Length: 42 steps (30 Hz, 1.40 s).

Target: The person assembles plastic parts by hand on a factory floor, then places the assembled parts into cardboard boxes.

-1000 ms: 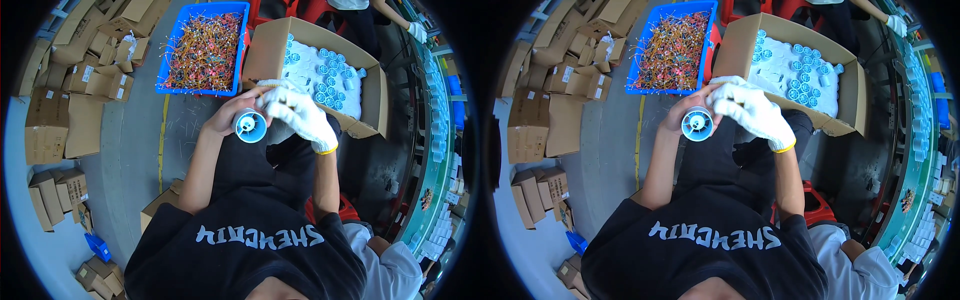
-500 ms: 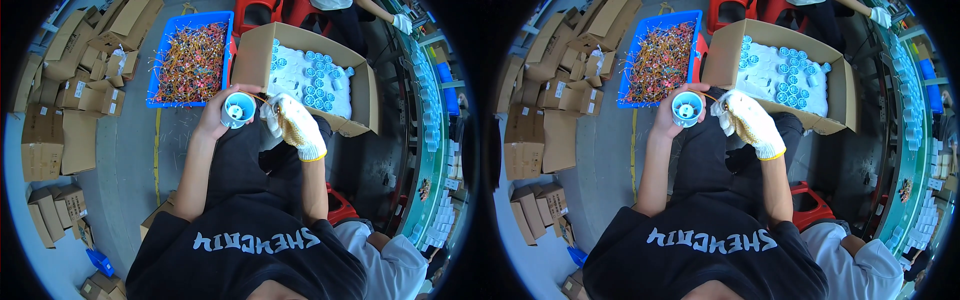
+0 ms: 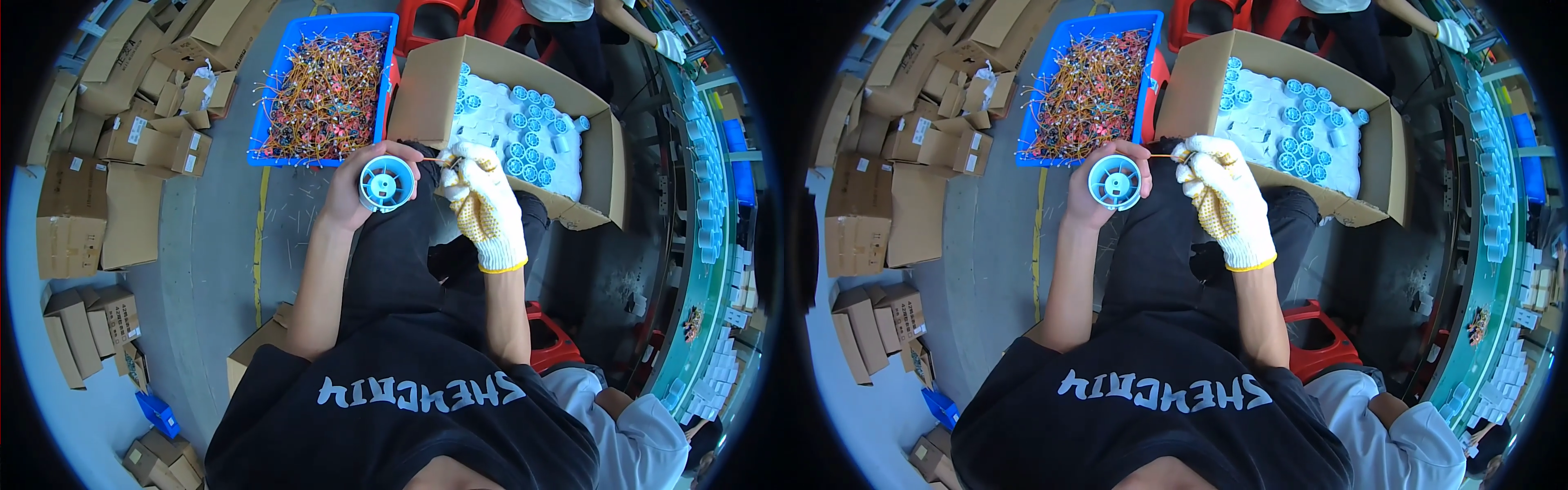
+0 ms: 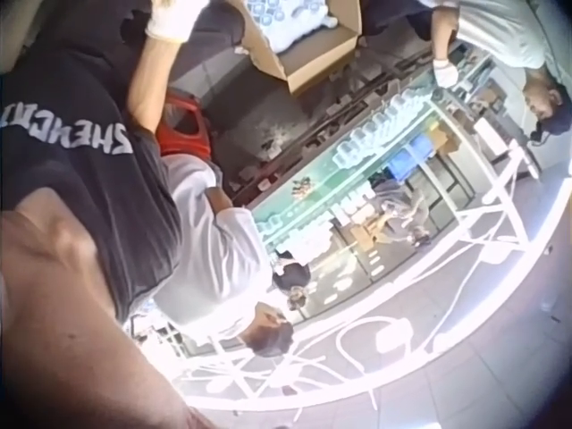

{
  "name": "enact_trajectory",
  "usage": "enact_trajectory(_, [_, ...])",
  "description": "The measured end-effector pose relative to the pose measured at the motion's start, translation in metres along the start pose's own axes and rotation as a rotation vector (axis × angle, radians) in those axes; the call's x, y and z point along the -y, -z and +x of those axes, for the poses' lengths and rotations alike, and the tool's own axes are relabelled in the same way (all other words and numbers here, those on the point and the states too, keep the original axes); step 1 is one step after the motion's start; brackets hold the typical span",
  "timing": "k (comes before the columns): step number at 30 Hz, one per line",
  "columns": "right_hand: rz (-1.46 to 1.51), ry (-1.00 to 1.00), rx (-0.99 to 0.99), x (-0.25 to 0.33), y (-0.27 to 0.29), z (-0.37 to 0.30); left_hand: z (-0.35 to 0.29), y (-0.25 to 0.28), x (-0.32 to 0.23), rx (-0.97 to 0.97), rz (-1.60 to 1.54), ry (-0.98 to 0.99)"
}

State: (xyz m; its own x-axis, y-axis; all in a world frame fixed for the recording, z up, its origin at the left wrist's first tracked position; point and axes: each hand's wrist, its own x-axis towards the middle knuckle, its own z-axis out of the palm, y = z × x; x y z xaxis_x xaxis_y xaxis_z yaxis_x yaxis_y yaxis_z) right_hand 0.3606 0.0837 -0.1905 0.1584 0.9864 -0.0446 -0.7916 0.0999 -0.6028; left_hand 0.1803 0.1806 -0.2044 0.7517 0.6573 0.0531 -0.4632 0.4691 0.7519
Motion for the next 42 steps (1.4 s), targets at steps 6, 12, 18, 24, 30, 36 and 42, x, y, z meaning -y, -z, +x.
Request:
enact_trajectory(6, [-0.321,0.295,-0.141,0.014,-0.027,-0.012,0.007,0.001,0.007,-0.167,0.010,-0.092])
enact_trajectory(12, [-0.574,0.357,-0.055,0.027,-0.063,-0.052,0.007,0.008,0.023,-0.330,-0.238,-0.251])
enact_trajectory(18, [-0.697,0.378,-0.030,0.014,-0.066,-0.053,0.004,0.012,0.028,-0.163,-0.424,-0.231])
enact_trajectory(24, [-0.642,0.463,-0.012,0.019,-0.071,-0.053,0.003,0.013,0.026,-0.167,-0.389,-0.224])
enact_trajectory(30, [-0.767,0.431,-0.003,0.013,-0.065,-0.051,0.003,0.007,0.023,-0.191,-0.344,-0.234])
enact_trajectory(36, [-0.844,0.455,-0.012,0.009,-0.063,-0.049,0.005,0.006,0.026,-0.188,-0.301,-0.216])
enact_trajectory(42, [-0.931,0.503,-0.009,0.009,-0.066,-0.050,0.007,-0.001,0.023,-0.150,-0.297,-0.221])
